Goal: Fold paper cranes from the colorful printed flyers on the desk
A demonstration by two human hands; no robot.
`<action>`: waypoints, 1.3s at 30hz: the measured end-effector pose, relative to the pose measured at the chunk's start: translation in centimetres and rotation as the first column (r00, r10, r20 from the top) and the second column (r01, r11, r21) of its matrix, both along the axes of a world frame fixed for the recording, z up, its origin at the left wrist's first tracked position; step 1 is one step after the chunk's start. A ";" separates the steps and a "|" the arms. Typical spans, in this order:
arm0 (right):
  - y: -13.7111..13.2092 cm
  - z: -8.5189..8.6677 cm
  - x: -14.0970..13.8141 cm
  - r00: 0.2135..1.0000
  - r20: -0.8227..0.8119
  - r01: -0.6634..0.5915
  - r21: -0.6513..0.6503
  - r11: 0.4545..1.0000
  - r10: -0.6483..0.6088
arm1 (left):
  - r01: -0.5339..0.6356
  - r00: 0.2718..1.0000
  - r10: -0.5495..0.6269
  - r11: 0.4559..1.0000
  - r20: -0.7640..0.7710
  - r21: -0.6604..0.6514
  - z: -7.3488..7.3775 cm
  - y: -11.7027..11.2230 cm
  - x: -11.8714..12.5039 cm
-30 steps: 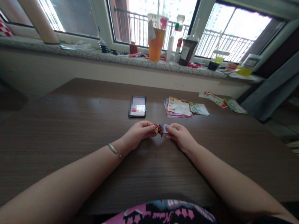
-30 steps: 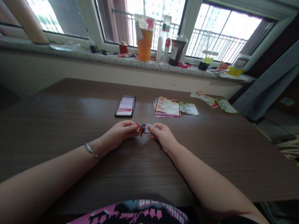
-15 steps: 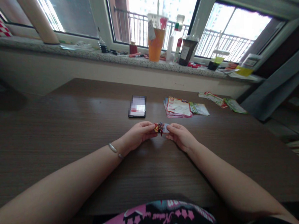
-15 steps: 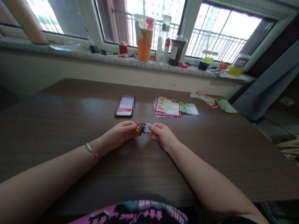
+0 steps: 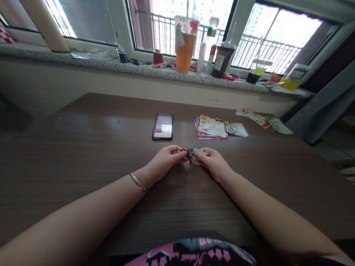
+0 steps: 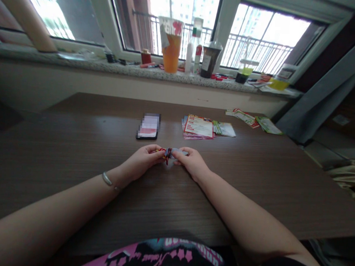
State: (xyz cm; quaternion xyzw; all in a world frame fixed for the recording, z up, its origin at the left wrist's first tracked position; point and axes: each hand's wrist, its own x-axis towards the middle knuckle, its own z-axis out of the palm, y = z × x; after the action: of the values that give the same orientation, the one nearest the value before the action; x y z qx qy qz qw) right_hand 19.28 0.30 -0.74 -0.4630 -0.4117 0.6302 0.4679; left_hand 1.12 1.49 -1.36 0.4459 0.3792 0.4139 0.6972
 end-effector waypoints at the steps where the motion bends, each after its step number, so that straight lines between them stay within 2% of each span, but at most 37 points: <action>1: 0.0 0.0 0.0 1.000 -0.015 -0.007 -0.001 1.000 0.007 | 0.000 1.000 0.000 1.000 0.007 -0.005 0.1 0.0 0.0; 11: 0.2 0.4 0.6 0.981 -0.167 -0.117 -0.079 0.990 0.103 | 0.093 0.988 -0.082 0.993 0.131 -0.078 1.1 0.2 -0.2; 19: 0.4 0.3 0.8 0.969 -0.212 -0.145 -0.064 0.987 0.129 | 0.146 0.973 -0.126 0.985 0.192 -0.091 1.2 0.4 -0.4; 33: 0.3 0.1 0.6 0.957 -0.256 -0.149 -0.040 0.988 0.134 | 0.164 0.964 -0.145 0.984 0.222 -0.069 1.0 0.4 -0.4; 39: 0.3 0.3 0.5 0.965 -0.249 -0.100 -0.067 0.993 0.080 | 0.139 0.966 -0.123 0.989 0.225 -0.052 0.7 0.4 -0.2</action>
State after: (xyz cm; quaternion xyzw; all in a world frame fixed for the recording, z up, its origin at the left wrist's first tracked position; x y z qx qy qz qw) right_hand 19.75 0.65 -0.47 -0.3803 -0.3461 0.7190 0.4677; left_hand 0.93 1.93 -0.68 0.3973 0.2827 0.4009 0.7755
